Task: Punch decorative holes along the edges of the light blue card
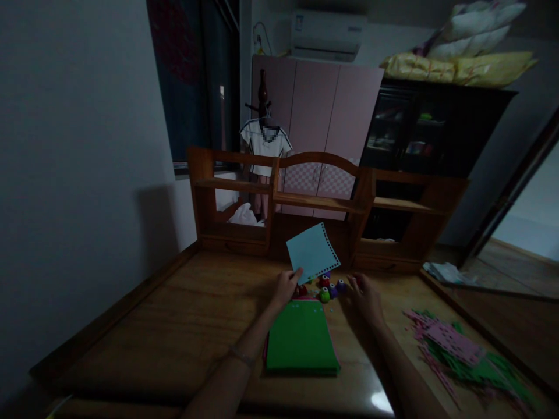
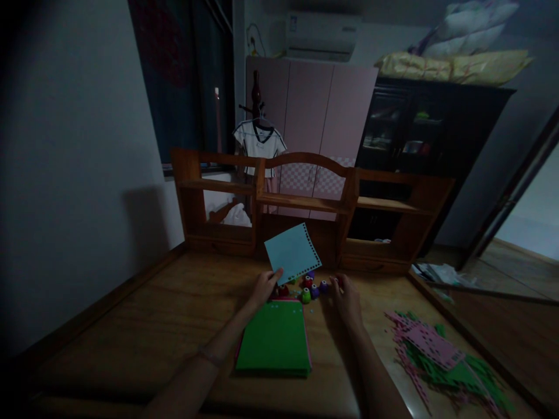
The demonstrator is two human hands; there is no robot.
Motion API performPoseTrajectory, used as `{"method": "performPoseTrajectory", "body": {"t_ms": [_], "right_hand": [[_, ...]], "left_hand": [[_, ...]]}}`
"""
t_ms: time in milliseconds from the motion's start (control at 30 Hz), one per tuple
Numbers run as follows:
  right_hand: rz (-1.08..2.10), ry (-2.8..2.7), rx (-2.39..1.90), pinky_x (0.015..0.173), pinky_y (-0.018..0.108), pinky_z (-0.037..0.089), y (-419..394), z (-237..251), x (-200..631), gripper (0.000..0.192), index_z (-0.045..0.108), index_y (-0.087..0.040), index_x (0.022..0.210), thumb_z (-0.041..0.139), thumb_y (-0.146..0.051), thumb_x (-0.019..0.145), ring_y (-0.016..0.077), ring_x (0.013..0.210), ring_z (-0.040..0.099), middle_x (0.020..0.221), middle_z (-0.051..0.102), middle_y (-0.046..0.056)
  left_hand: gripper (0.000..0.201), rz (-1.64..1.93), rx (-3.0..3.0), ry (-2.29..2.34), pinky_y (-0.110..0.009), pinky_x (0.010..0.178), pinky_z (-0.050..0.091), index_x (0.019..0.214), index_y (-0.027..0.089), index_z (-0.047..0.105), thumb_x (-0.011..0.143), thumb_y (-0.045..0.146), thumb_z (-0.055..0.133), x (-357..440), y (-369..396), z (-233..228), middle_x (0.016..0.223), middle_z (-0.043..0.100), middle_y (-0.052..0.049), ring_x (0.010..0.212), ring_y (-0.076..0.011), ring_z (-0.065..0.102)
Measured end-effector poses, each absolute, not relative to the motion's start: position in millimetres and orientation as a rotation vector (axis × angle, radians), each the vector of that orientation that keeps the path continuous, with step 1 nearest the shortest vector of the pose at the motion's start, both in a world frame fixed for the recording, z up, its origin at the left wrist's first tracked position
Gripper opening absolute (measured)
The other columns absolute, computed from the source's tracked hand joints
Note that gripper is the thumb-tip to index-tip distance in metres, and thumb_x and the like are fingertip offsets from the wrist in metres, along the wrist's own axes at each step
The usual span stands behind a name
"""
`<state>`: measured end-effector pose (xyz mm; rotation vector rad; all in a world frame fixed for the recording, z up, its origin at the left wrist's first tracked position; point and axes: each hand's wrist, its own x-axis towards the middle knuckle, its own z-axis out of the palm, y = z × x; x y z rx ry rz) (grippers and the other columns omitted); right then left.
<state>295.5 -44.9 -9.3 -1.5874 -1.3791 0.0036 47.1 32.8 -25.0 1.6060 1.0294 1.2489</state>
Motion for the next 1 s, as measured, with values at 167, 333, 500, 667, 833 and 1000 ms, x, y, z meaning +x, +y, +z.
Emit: {"method": "performPoseTrajectory", "body": {"t_ms": [167, 333, 500, 667, 833, 1000], "right_hand": [[0.032, -1.458, -1.611, 0.077, 0.035, 0.045, -43.5, -17.4, 311.4, 0.037, 0.062, -0.020, 0.101, 0.040, -0.046, 0.087, 0.0245, 0.088, 0.061, 0.097, 0.066, 0.010], [0.102, -1.471, -1.651, 0.078, 0.037, 0.046, -41.5, -20.0, 313.1, 0.037, 0.064, -0.021, 0.102, 0.041, -0.045, 0.085, 0.0264, 0.090, 0.062, 0.098, 0.068, 0.011], [0.161, -1.456, -1.666, 0.079, 0.037, 0.046, -39.8, -18.5, 308.9, 0.040, 0.065, -0.021, 0.105, 0.043, -0.046, 0.084, 0.0264, 0.092, 0.063, 0.099, 0.069, 0.010], [0.202, -1.528, -1.586, 0.080, 0.037, 0.046, -38.9, -17.1, 303.8, 0.041, 0.065, -0.022, 0.107, 0.048, -0.049, 0.082, 0.0261, 0.090, 0.062, 0.098, 0.068, 0.009], [0.107, -1.689, -1.553, 0.086, 0.037, 0.044, -32.7, -24.7, 305.2, 0.035, 0.067, -0.020, 0.097, 0.052, -0.046, 0.080, 0.0259, 0.098, 0.058, 0.108, 0.062, 0.011], [0.029, -1.742, -1.571, 0.087, 0.037, 0.044, -26.1, -33.5, 313.4, 0.036, 0.066, -0.019, 0.100, 0.050, -0.046, 0.082, 0.0256, 0.100, 0.057, 0.112, 0.059, 0.012]], "left_hand": [[0.058, 1.271, 1.573, 1.096, -0.023, 0.046, 0.032, 0.059, 0.014, 0.055, 0.081, 0.066, 0.043, 48.2, 27.2, -17.0, 0.048, 0.052, -0.001, 0.045, -0.0133, 0.052], [0.057, 1.357, 1.546, 1.131, -0.023, 0.048, 0.035, 0.058, 0.015, 0.053, 0.082, 0.066, 0.041, 43.9, 21.2, -7.2, 0.048, 0.053, -0.001, 0.045, -0.0136, 0.053], [0.056, 1.352, 1.542, 1.146, -0.022, 0.047, 0.034, 0.059, 0.015, 0.054, 0.082, 0.064, 0.043, 40.3, 22.2, -10.5, 0.047, 0.053, -0.001, 0.044, -0.0130, 0.052], [0.055, 1.351, 1.589, 1.162, -0.022, 0.048, 0.034, 0.057, 0.015, 0.053, 0.083, 0.063, 0.043, 38.0, 20.8, -9.3, 0.046, 0.052, -0.001, 0.044, -0.0128, 0.051], [0.056, 1.330, 1.604, 1.162, -0.022, 0.047, 0.031, 0.057, 0.015, 0.052, 0.082, 0.064, 0.042, 37.9, 18.2, -6.6, 0.047, 0.052, -0.001, 0.044, -0.0130, 0.051], [0.057, 1.327, 1.628, 1.200, -0.022, 0.047, 0.029, 0.055, 0.015, 0.051, 0.082, 0.065, 0.042, 39.4, 21.8, -10.8, 0.046, 0.051, -0.001, 0.045, -0.0126, 0.050]]}}
